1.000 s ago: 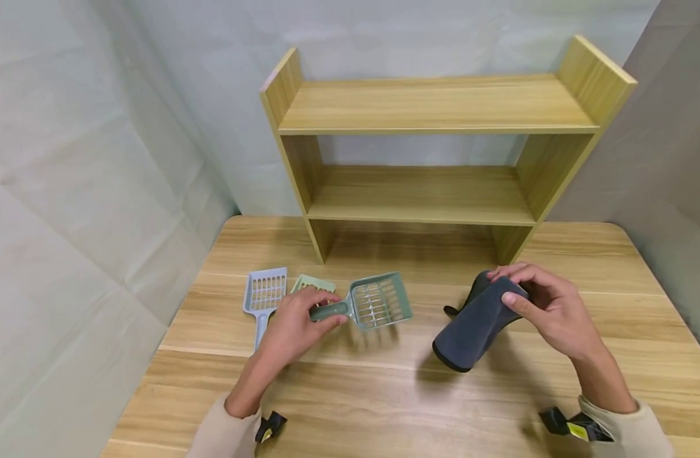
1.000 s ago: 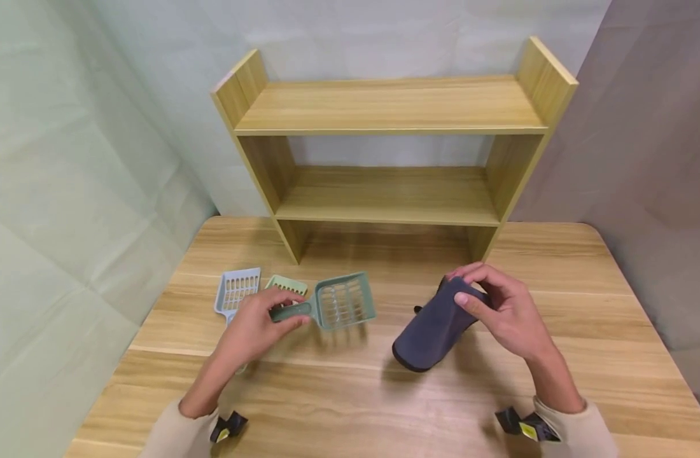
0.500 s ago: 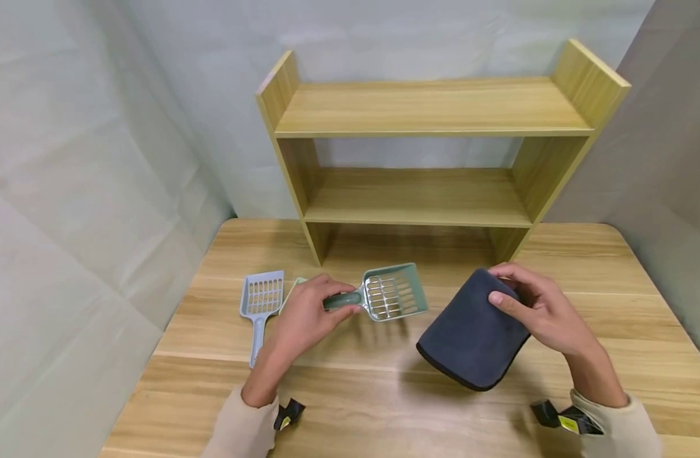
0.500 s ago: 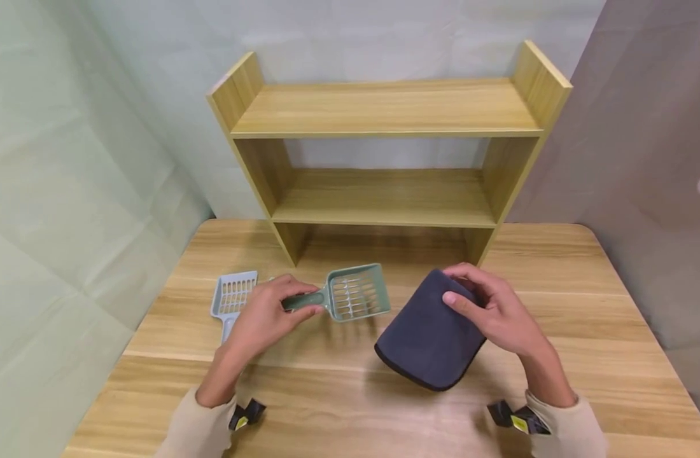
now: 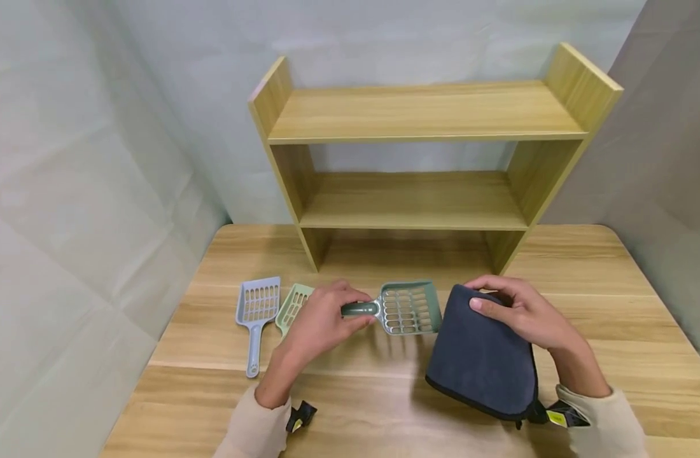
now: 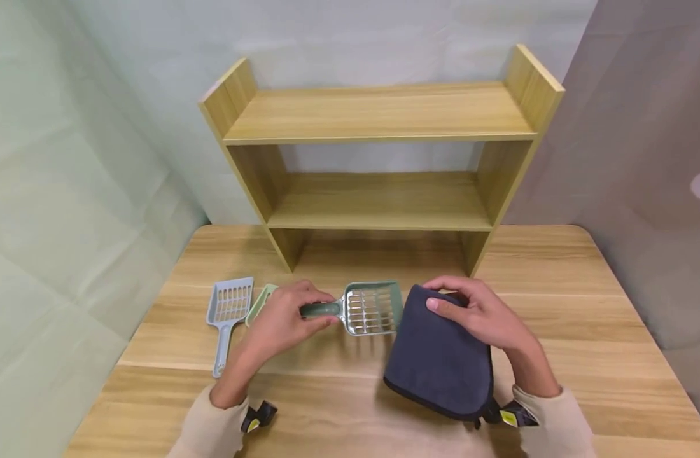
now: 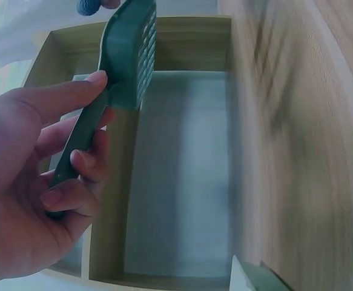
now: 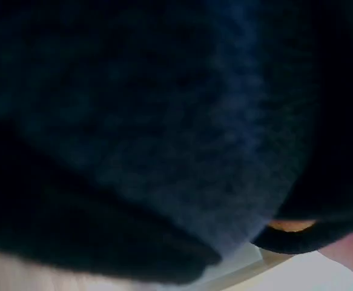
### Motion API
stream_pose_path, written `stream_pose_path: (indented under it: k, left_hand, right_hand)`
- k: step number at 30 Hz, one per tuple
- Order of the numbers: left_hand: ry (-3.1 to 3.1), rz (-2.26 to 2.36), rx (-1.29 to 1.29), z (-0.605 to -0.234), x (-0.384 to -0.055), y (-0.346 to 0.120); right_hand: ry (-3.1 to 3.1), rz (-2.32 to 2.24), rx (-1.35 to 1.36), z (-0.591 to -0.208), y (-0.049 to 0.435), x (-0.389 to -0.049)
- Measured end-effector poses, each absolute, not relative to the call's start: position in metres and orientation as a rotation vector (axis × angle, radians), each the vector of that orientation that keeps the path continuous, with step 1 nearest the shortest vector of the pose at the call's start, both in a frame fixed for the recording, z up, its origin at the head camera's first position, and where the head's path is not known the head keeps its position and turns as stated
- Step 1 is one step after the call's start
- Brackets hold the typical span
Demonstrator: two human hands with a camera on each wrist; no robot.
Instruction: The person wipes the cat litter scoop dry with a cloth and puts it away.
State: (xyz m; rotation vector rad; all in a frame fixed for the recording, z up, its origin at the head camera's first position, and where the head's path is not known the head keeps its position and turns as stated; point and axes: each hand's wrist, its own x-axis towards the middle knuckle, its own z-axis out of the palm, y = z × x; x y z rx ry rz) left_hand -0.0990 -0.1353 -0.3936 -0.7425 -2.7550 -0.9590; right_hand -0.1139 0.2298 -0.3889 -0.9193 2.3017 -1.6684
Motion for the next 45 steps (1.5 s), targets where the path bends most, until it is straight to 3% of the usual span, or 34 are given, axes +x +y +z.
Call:
stream_pose_path:
  k: [10, 21, 45]
  left_hand:
    - [-2.733, -0.917, -0.795, -0.398, -0.096, -0.128]
    - [-2.728, -0.843, -0.779, -0.401, -0.094, -0.123]
    - [-2.761, -0.765, -0.705, -0.412, -0.089, -0.108]
  right_hand:
    - [2.292, -1.576, -0.841, -0.399, 0.215, -0.128]
    - [2.700, -1.360, -0.886, -0.411, 0.197, -0.133]
    - [2.893, -1.284, -0.763, -0.419, 0.172, -0.121]
